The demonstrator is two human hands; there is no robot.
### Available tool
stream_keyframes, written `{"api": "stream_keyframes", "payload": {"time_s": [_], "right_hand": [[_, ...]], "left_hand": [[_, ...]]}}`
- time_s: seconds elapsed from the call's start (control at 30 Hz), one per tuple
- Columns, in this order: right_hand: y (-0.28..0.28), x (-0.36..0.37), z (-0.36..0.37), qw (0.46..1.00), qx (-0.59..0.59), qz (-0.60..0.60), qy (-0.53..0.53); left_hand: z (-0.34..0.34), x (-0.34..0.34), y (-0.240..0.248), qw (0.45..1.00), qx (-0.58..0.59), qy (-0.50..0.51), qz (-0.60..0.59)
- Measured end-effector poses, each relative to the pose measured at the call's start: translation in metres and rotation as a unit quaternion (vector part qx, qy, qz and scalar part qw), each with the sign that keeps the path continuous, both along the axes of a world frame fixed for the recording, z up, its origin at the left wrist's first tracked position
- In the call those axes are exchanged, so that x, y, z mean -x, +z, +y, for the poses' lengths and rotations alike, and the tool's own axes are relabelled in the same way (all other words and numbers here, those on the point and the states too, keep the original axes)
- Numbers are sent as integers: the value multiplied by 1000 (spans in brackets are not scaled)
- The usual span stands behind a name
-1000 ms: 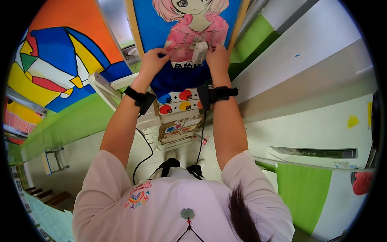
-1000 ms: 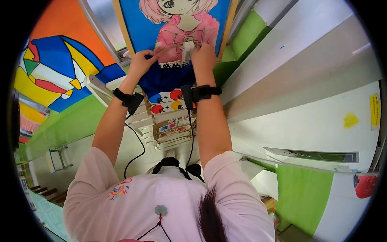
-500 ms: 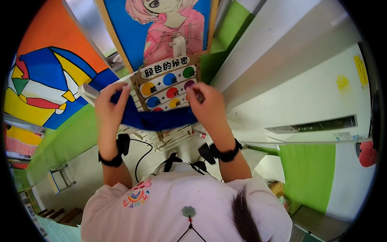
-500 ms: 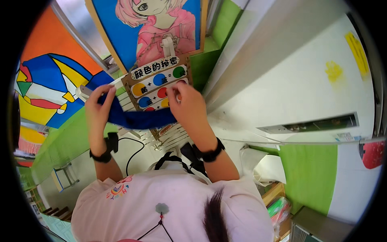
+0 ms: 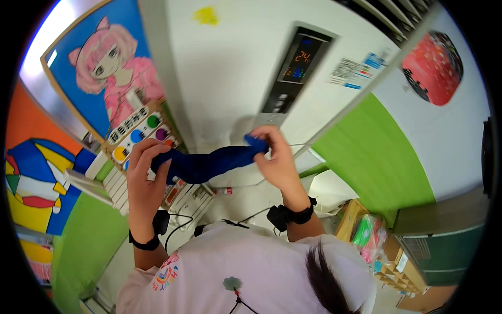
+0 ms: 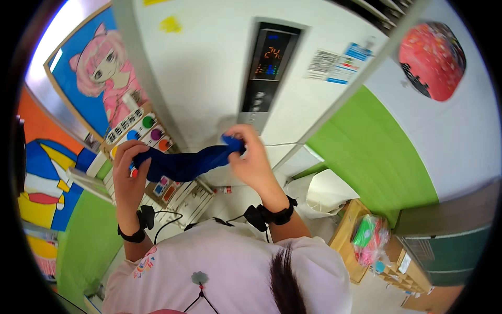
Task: The person wipes down a wooden table and then cleans the surfaces of a standing air conditioner with a cloth.
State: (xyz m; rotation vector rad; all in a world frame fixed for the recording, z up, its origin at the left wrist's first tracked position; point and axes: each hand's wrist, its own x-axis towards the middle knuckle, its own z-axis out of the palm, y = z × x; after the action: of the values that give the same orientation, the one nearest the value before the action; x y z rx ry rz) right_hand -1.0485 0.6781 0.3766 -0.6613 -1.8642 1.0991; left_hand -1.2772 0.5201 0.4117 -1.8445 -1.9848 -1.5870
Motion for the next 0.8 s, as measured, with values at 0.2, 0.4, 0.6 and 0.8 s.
{"api": "stream_keyframes", "payload": {"time_s": [0.2, 0.4, 0.6, 0.8], "right_hand": [[21, -85, 67, 836, -118, 378, -380], [90, -83, 165, 782, -426, 48, -453], [13, -73, 150, 784, -507, -138, -330], [38, -94, 183, 773, -385, 3, -503]], "left_hand": [[101, -80, 8, 978, -191, 10, -81], [157, -166, 5, 974, -213, -42, -70], [165, -170, -29, 964, -242, 104, -37], [163, -156, -30, 954, -260, 131, 68]]}}
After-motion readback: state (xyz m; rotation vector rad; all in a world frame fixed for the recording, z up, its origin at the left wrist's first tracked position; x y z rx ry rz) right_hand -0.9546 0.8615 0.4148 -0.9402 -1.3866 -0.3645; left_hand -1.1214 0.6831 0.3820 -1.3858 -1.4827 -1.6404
